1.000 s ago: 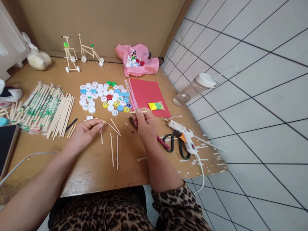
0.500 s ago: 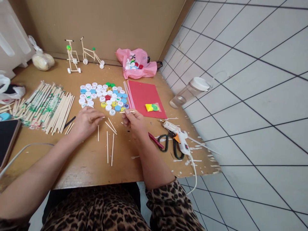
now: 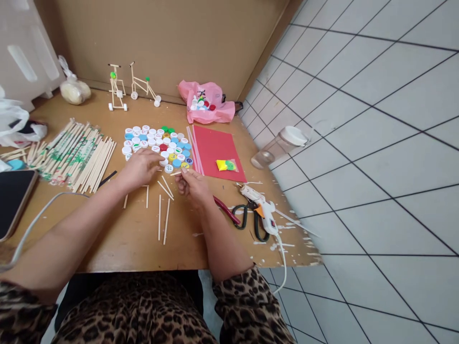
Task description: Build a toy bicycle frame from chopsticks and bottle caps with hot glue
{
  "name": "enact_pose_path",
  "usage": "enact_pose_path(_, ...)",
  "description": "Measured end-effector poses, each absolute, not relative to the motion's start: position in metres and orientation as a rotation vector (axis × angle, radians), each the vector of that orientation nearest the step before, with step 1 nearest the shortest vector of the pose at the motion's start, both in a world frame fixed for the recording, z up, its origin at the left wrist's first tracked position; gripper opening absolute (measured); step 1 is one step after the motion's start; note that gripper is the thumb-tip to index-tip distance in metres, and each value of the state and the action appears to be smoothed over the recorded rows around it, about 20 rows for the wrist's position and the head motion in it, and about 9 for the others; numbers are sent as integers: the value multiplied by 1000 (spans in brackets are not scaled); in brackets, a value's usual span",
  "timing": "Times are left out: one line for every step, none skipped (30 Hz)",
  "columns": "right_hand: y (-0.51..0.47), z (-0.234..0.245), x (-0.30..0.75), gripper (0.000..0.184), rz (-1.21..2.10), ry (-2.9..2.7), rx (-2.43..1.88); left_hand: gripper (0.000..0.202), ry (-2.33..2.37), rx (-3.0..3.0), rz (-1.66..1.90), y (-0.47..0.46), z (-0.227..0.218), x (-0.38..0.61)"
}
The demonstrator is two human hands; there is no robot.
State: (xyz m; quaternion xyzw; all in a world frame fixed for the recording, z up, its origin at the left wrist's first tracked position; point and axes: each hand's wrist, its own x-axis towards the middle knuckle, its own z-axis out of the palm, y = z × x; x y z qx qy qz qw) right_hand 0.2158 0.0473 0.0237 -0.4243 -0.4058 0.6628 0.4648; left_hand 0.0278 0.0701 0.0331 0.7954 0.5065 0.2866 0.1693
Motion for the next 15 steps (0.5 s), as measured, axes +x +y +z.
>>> enact_pose_path(46,24,215,47,1661,-1009,-1021,30,1336,2157,819,65,38,25)
enact_pose_path(43,26,214,48,1698,-1022,-1002,34,1216,2039,775,59,43,21)
enact_pose_path(41,27,212,49,1734,-1039,-986,41,1118,1933,735,53,48,18)
enact_pose_path(38,29,211,49,1761,-1061,-975,48,1045,1849,715,47,52,16)
enact_pose_path(34,30,209,48,1778,-1089,-968,53,993,1790,709,40,55,13)
enact_pose_path(31,32,207,46,1789,-1121,-964,57,949,1750,700,35,56,11)
enact_pose_path(28,33,205,45,1797,-1158,-959,59,910,1715,677,31,56,10)
enact_pose_path(25,33,203,43,1806,-1196,-954,61,867,1684,653,27,55,8)
enact_pose_path(23,33,202,42,1818,-1235,-947,63,829,1659,632,25,53,7)
enact_pose_path(21,33,200,40,1830,-1271,-938,64,797,1639,620,23,51,6)
enact_pose_path(20,32,198,39,1844,-1305,-929,64,767,1624,614,23,48,5)
enact_pose_path(19,32,197,38,1856,-1332,-919,63,741,1614,613,22,45,4)
enact_pose_path(18,31,196,37,1869,-1350,-909,62,717,1608,615,23,43,3)
enact_pose_path(18,31,195,36,1882,-1360,-898,60,696,1604,615,23,41,3)
enact_pose_path(17,30,195,36,1897,-1365,-886,58,677,1602,614,23,40,2)
